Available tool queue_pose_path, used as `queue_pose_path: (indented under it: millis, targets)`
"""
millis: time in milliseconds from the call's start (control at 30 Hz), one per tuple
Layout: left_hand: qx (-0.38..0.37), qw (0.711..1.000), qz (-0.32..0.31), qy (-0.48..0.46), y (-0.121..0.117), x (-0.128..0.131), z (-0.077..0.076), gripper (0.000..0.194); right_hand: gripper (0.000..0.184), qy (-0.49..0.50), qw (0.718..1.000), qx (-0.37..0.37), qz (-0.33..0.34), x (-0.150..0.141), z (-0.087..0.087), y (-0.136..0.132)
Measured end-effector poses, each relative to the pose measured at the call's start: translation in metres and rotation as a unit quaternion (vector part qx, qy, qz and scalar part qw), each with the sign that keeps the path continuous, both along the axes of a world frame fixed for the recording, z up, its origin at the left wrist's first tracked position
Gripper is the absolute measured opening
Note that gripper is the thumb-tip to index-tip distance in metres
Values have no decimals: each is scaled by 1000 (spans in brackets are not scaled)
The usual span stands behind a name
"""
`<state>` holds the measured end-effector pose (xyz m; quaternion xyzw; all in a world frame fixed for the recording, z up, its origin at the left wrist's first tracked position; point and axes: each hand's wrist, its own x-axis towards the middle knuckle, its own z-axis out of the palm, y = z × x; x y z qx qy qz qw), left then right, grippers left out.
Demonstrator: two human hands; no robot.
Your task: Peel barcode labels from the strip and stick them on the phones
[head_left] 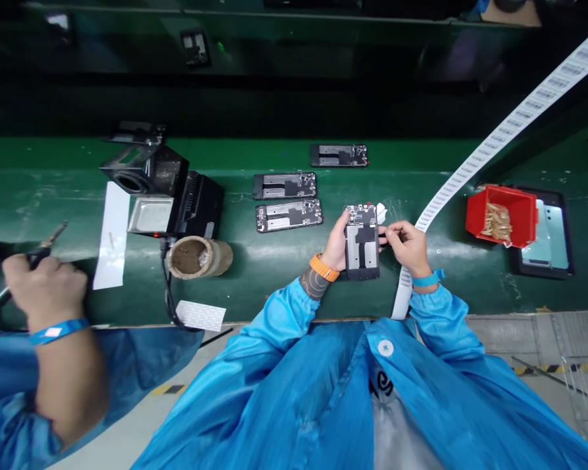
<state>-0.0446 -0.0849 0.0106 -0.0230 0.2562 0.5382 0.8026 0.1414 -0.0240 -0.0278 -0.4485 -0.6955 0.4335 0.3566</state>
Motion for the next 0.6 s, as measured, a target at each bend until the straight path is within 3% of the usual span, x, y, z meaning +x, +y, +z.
queue_pose_path:
  millis: [300,600]
  targets:
    - [-1,1000,22,-8,0,1,3,76,28,40,998,-43,26,-4,1,-1]
    - [29,976,210,49,1,3,3,57,28,-26,994,-24,101,-9,13,0]
